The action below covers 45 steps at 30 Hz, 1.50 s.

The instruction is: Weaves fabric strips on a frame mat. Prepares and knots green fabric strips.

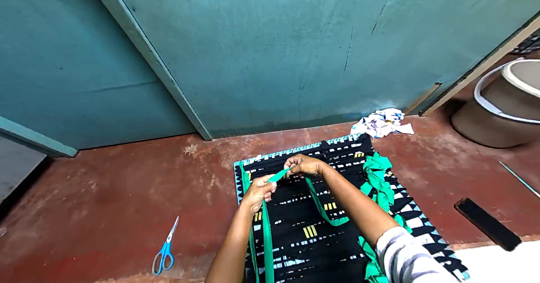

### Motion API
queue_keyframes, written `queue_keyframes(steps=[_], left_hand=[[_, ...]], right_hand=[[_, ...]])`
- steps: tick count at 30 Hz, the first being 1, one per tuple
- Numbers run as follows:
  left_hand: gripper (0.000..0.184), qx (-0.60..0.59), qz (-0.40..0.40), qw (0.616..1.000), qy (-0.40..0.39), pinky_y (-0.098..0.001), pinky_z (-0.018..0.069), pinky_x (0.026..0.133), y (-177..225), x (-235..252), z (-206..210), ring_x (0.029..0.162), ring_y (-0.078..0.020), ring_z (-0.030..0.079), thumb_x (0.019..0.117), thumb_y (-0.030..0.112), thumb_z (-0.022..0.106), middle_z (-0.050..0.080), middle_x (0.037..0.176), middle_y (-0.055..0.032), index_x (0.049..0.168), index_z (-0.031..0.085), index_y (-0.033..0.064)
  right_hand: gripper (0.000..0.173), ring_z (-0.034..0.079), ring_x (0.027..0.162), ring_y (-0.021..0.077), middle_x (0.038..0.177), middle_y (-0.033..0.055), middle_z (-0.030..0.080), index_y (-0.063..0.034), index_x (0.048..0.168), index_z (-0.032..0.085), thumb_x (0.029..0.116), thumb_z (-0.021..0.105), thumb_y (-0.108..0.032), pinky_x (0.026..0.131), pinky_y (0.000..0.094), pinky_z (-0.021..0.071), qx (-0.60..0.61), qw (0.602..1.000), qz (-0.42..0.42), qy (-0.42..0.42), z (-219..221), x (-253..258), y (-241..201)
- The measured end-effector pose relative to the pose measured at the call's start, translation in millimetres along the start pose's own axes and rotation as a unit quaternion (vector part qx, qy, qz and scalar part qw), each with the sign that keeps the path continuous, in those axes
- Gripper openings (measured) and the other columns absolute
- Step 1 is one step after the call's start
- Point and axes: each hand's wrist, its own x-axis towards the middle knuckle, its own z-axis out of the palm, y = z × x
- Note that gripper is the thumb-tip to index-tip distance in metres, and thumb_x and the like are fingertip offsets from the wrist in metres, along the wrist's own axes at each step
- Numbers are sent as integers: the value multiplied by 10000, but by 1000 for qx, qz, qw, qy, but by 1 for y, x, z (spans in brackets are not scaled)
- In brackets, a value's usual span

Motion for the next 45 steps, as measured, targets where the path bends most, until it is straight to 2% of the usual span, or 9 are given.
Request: queue_keyframes(steps=[5,11,19,25,27,30,32,37,45], left_hand=[[292,61,-25,997,-29,-148,369,445,19,27,-15,475,5,420,1014,0,516,608,752,17,1296,589,-14],[514,110,-14,993,-36,-201,443,527,44,58,-22,542,-34,488,964,-46,550,586,750,22,1461,444,36],[218,153,-31,986,64,-205,488,568,72,95,-75,570,-53,537,1009,-36,533,605,751,9,1204,628,-13],[173,206,-97,961,159,-211,466,556,50,121,-117,593,-70,539,1004,3,582,618,806,-28,1159,656,8],[200,246,-102,946,184,-253,468,639,36,130,-126,697,-96,552,980,-3,614,655,925,-72,1172,671,9],[222,306,-82,928,196,-384,508,904,16,145,-136,968,-206,634,923,-55,658,690,1101,-172,1141,695,-36],[212,348,-77,911,209,-462,497,970,4,157,-142,1056,-276,651,902,-38,676,702,1125,-190,1107,722,-12],[187,414,-79,875,238,-529,475,1015,-7,171,-144,1154,-322,643,918,37,674,714,1168,-164,1084,758,57],[232,520,-110,816,225,-569,444,1044,-19,176,-143,1259,-364,592,989,137,600,665,1279,-205,1162,733,58]], right_hand=[[80,372,486,30,652,-59,433,-29,1019,585,1041,509,-41,472,197,349,121,988,-2,94,-2,3,22],[88,370,483,40,648,-54,419,-38,1035,580,1063,510,-83,461,199,341,169,976,10,134,10,18,28],[117,368,471,27,645,-57,428,-20,1137,572,1065,501,-79,449,188,334,265,949,-27,170,47,35,55],[163,384,466,12,675,-39,499,-7,1195,580,1066,494,-57,426,169,330,333,915,-23,225,71,39,86],[151,389,460,14,672,-31,510,5,1166,597,1061,503,-48,422,169,337,339,906,-11,253,82,42,94],[126,408,478,29,678,-9,537,33,1115,630,1032,554,-21,439,187,339,309,904,10,295,97,48,104],[108,426,503,34,693,7,558,54,1080,643,1012,583,-4,465,192,354,275,908,15,315,106,52,107],[137,568,698,97,844,90,665,71,1081,686,992,608,1,692,267,496,169,925,18,339,121,60,111],[188,664,783,209,890,156,724,43,1082,736,996,592,-42,800,383,540,2,945,8,327,133,66,115]])
